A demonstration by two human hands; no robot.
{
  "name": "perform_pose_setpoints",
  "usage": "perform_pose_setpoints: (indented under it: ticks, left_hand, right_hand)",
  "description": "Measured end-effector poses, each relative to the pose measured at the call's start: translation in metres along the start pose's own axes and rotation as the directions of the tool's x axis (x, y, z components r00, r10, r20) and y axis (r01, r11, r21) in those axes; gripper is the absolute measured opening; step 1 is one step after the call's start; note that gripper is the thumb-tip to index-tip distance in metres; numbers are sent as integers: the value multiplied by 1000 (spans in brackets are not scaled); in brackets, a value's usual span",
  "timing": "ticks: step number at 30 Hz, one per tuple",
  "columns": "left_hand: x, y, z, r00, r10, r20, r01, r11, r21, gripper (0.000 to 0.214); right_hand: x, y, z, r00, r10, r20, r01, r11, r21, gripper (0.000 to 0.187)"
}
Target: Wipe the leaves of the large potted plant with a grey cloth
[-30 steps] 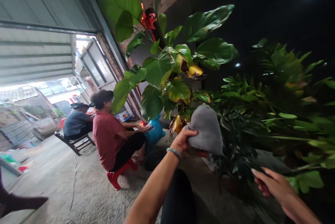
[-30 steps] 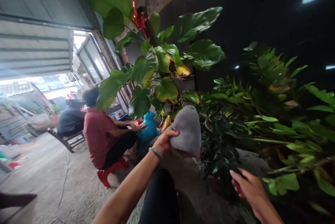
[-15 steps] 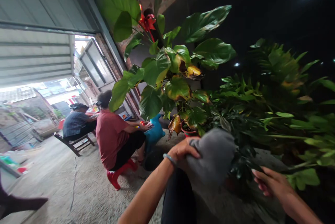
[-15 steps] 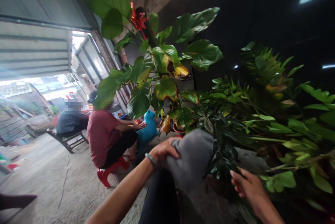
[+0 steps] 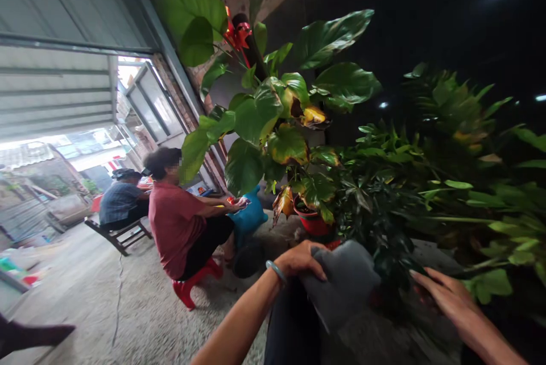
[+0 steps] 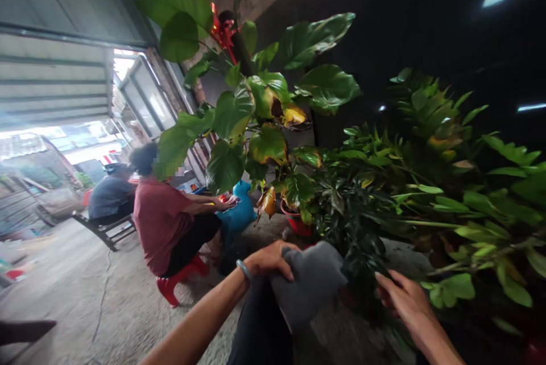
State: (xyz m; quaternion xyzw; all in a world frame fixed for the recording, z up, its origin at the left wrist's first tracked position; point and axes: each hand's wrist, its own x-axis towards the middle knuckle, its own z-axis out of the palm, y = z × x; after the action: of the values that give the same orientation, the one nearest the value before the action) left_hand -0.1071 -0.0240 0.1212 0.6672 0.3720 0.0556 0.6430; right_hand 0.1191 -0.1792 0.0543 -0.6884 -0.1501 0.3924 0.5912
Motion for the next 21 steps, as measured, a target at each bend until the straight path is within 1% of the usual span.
perform_pose_setpoints:
  ticks: [2,4,5,6,7,8,10,12,13,15,17,19,21]
  left_hand:
    - [-3,26,-4,990,137,-17,-138,975,-175,50]
    - [6,53,0,956,282,-81,-292,891,-348,48]
    - [13,63,6,940,320,-118,-340,847,-409,46]
    - [21,70,14,932,333,-145,-362,814,-455,45]
    - [29,72,24,934,321,-155,-356,799,-485,44]
    - [36,71,34,945,297,-141,-327,806,-493,44]
    - [43,59,53,972,226,-57,-227,863,-452,44]
    - [40,39,63,990,131,50,-108,939,-328,41]
    - [35,29,63,992,70,101,-43,968,-248,39]
    - [21,12,57,983,-36,180,58,991,-118,35]
    - [7,3,43,967,-83,243,97,994,-48,33]
    - [-2,4,28,965,-46,259,63,996,-58,34]
    - [-4,14,17,974,59,220,-27,988,-149,38]
  right_hand:
    - [-2,-2,1,1000,-13,-6,13,1000,4,27]
    - [-5,-4,5,999,-22,-27,22,1000,5,29]
    - [-7,-5,7,999,-25,-34,25,1000,2,30]
    - [-8,-5,8,999,-28,-37,28,1000,-3,30]
    - [-8,-5,10,999,-32,-35,32,999,-9,29]
    - [-8,-5,11,999,-42,-22,42,999,-15,28]
    - [-7,-4,11,998,-58,12,59,998,-34,25]
    - [-5,-2,9,996,-67,53,70,996,-57,18]
    - [-4,-1,7,995,-71,73,76,995,-66,16]
    - [-2,1,5,992,-74,105,82,994,-76,13]
    - [-1,2,4,988,-77,132,87,994,-73,15]
    - [0,3,4,986,-75,149,86,994,-71,20]
    - [-1,4,5,987,-67,147,79,994,-78,24]
